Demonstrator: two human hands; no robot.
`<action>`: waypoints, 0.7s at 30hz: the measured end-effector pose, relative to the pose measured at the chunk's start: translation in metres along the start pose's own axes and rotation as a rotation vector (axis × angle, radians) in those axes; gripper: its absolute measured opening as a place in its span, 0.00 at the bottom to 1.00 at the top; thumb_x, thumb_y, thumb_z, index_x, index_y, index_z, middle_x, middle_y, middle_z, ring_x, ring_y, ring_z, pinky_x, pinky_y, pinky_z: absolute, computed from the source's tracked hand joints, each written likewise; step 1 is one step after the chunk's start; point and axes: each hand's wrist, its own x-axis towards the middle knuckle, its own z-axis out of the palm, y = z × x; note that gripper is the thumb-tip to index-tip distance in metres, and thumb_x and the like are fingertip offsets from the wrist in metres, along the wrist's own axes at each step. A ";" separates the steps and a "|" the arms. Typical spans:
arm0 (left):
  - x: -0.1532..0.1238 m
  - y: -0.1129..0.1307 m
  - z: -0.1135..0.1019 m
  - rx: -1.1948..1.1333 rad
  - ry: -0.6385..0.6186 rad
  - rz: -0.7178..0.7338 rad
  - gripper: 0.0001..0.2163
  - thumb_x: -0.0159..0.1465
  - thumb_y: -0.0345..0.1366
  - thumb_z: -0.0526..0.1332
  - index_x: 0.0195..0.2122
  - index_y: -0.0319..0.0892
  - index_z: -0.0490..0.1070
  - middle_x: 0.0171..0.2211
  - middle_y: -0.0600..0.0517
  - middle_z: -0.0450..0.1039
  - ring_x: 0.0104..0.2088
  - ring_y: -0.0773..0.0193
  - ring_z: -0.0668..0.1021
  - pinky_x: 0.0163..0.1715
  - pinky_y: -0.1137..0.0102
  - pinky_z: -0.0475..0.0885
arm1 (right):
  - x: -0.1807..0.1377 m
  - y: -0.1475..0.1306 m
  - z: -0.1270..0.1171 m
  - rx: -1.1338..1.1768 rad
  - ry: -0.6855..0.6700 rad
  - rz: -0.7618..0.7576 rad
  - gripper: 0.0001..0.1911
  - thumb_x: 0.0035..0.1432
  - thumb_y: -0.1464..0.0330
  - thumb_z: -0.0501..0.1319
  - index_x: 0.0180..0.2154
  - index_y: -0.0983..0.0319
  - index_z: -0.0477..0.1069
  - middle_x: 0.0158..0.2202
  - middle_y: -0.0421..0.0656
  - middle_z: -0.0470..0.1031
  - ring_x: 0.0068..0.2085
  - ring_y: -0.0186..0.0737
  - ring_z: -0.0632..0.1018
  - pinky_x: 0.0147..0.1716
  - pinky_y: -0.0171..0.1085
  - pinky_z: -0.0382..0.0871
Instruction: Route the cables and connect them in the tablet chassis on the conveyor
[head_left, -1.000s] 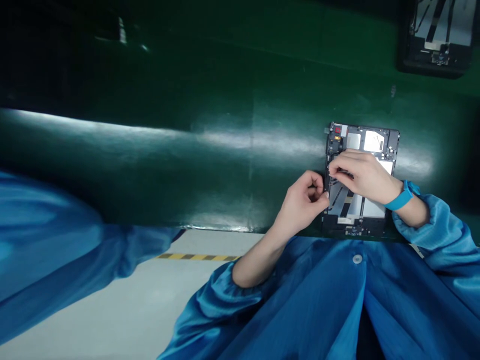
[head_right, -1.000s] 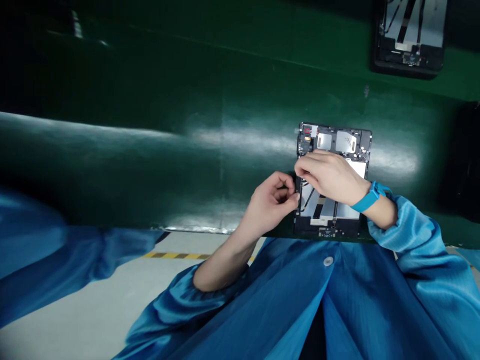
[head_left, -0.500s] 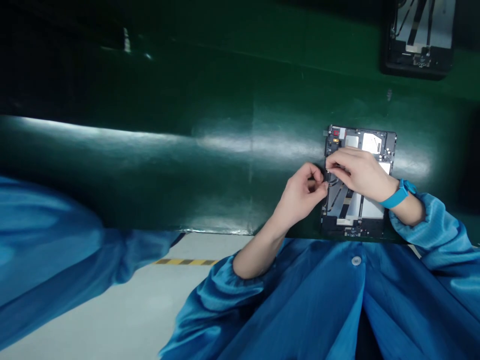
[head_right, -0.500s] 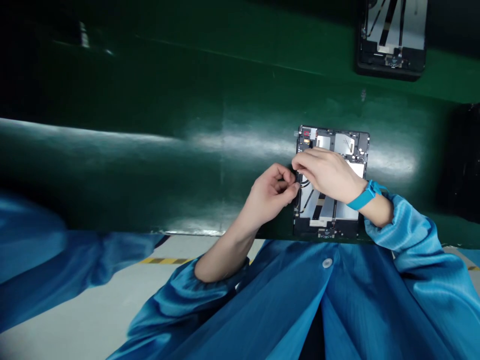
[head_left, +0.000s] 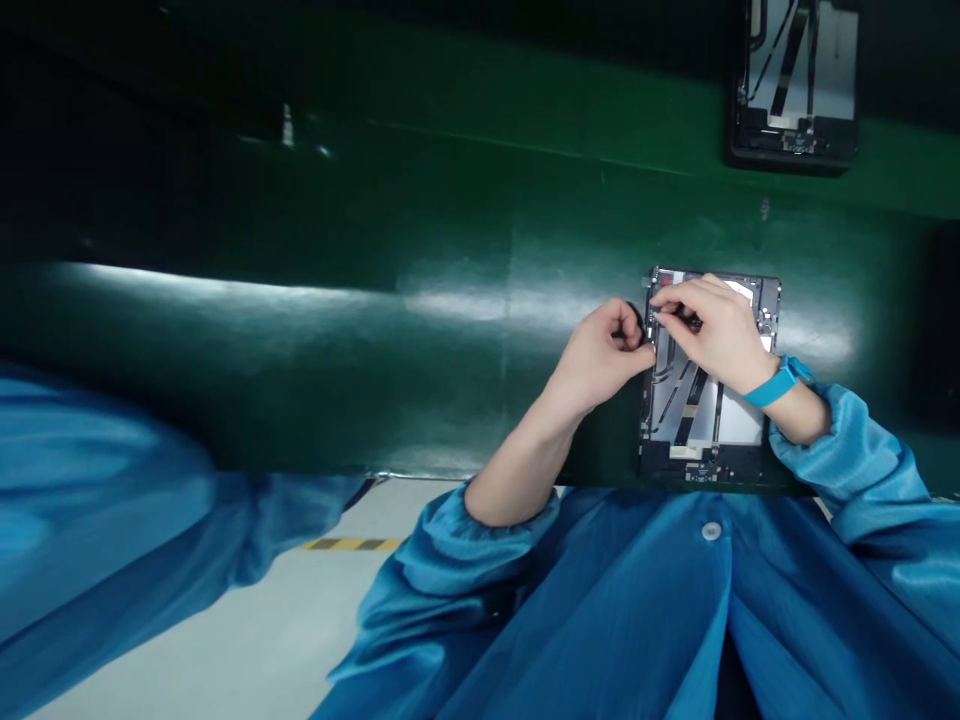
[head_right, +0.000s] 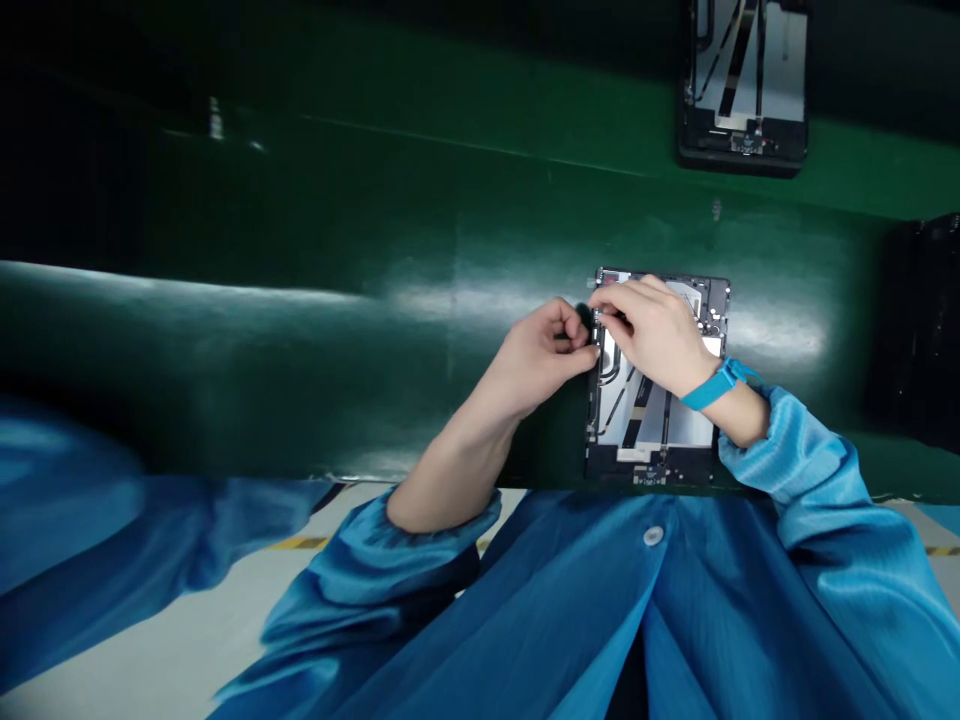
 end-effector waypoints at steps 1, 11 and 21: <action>0.003 0.001 0.001 -0.006 0.009 0.004 0.13 0.47 0.26 0.64 0.28 0.43 0.61 0.24 0.61 0.64 0.26 0.73 0.66 0.28 0.75 0.62 | 0.000 -0.001 0.000 0.000 0.024 0.022 0.08 0.66 0.74 0.62 0.42 0.58 0.79 0.39 0.41 0.83 0.41 0.43 0.80 0.45 0.43 0.73; 0.024 0.002 0.004 -0.184 0.023 -0.001 0.15 0.50 0.23 0.64 0.29 0.45 0.58 0.22 0.64 0.62 0.18 0.76 0.62 0.20 0.75 0.57 | 0.002 -0.008 -0.007 -0.012 0.022 0.233 0.13 0.57 0.79 0.63 0.40 0.58 0.77 0.32 0.38 0.80 0.38 0.41 0.79 0.45 0.41 0.72; 0.026 0.003 0.015 -0.028 0.103 -0.003 0.16 0.58 0.28 0.67 0.29 0.46 0.56 0.21 0.62 0.58 0.19 0.72 0.62 0.20 0.74 0.57 | -0.015 -0.008 -0.022 -0.130 0.179 0.150 0.13 0.64 0.72 0.58 0.47 0.57 0.76 0.48 0.48 0.80 0.52 0.50 0.80 0.54 0.52 0.74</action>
